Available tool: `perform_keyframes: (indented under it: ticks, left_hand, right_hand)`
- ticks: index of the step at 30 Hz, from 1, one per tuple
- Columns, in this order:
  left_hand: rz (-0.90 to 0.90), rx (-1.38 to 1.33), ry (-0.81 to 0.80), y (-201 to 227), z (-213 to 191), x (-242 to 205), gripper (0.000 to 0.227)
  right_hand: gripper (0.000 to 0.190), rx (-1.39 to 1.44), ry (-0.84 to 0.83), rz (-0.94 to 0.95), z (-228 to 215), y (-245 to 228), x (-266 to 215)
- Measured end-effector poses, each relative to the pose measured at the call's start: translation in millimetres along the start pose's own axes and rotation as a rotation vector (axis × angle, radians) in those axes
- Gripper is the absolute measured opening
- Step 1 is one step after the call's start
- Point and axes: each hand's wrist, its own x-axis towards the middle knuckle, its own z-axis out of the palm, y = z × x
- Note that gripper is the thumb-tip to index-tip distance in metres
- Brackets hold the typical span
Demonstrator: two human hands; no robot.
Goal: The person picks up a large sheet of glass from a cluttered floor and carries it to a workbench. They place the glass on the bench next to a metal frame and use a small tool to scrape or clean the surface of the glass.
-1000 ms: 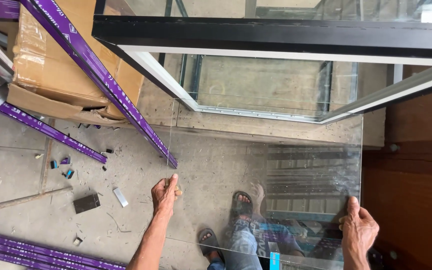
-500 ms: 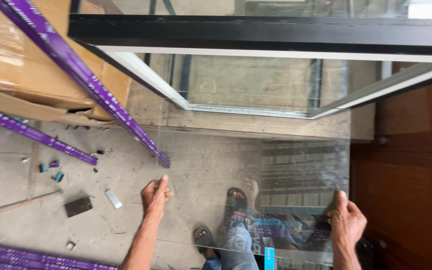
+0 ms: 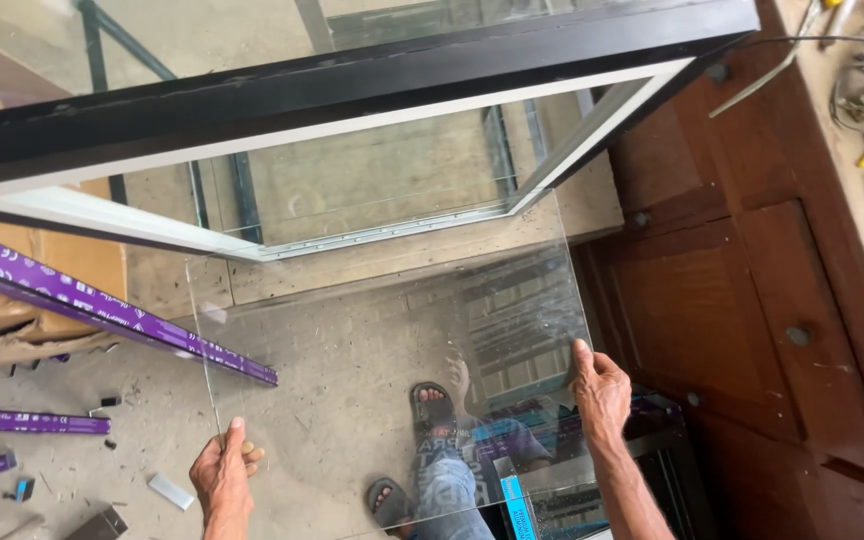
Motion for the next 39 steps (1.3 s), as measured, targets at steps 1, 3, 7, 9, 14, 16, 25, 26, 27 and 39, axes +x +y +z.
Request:
perform_keyframes:
  ticks: [1, 3, 7, 9, 14, 16, 25, 26, 27, 39]
  left_hand:
    - [-0.005, -0.002, 0.002, -1, 1, 2, 0.037]
    - [-0.012, -0.001, 0.009, -5, -1, 2, 0.036]
    - [-0.014, 0.006, 0.011, -5, -3, 1, 0.035]
    - [-0.002, 0.021, -0.005, -6, -2, 2, 0.037]
    - [0.052, -0.089, 0.021, -26, -1, 13, 0.034]
    - [0.045, -0.098, 0.019, -29, 7, 19, 0.033]
    - [-0.025, -0.076, -0.013, 21, 6, -28, 0.035]
    - [-0.017, -0.097, -0.031, 19, 7, -27, 0.037]
    - [-0.022, -0.11, -0.017, 22, 7, -29, 0.037]
    - [0.024, -0.099, -0.045, 26, 8, -25, 0.043]
  right_hand:
    - [0.069, -0.031, 0.005, -0.011, 1, 3, 3]
    - [0.071, -0.065, 0.004, -0.021, 3, 6, 6]
    - [0.068, -0.069, -0.01, -0.009, 2, 7, 6]
    - [0.067, -0.062, -0.012, -0.014, 0, 6, 6]
    - [0.063, -0.05, -0.02, -0.025, 1, 5, 9]
    - [0.06, -0.061, -0.014, -0.037, -2, 7, 9]
    - [0.056, 0.071, -0.043, -0.068, -3, 1, 3]
    - [0.057, 0.075, -0.038, -0.069, -2, 4, 6]
    - [0.057, 0.069, -0.049, -0.085, -1, 6, 7]
    - [0.059, 0.103, -0.032, -0.118, 8, 19, 15]
